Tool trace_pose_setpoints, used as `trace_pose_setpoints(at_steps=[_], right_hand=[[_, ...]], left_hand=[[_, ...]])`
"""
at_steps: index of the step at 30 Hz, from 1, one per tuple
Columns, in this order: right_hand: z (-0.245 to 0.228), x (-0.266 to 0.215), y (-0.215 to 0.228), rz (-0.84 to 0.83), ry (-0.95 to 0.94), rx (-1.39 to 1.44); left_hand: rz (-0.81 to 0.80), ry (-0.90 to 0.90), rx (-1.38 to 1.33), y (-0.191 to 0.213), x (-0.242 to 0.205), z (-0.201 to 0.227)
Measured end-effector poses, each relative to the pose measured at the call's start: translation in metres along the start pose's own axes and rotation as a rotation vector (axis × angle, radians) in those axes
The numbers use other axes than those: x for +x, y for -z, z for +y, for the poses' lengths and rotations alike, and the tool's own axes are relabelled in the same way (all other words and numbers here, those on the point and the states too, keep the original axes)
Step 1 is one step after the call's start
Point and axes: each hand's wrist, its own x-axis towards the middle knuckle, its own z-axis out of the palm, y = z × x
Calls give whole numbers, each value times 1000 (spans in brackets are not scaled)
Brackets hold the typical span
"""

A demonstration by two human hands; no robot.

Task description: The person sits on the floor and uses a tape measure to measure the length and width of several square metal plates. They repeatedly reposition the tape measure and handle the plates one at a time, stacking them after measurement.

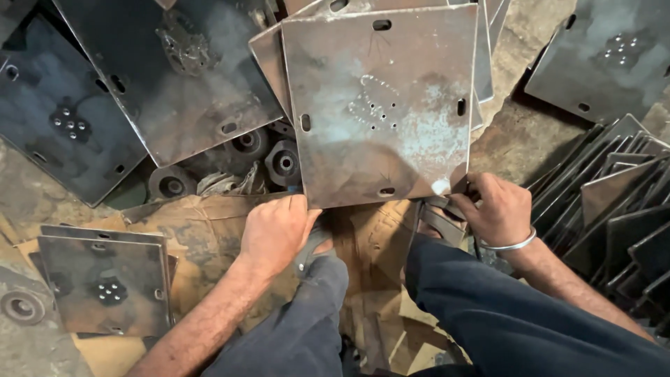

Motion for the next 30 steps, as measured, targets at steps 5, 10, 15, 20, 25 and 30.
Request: trace_pose_setpoints(at_steps=[5, 10, 15, 20, 25, 30], right_hand=[[3, -2, -3, -26, -41, 26], [-3, 12, 13, -25, -77, 36], [-8, 42, 29, 91, -216, 223], [-6, 78, 22, 155, -374, 377], [4, 88, 4, 213, -408, 426], [12, 100, -1, 166, -490, 299]], left_hand=[[-9, 45, -34, 2, -1, 3], [8, 72, -58, 13, 7, 9], [129, 303, -394, 38, 29, 10], [230, 425, -595, 35, 63, 0], [290, 475, -543, 27, 84, 7], [331, 557, -493, 29, 93, 2]])
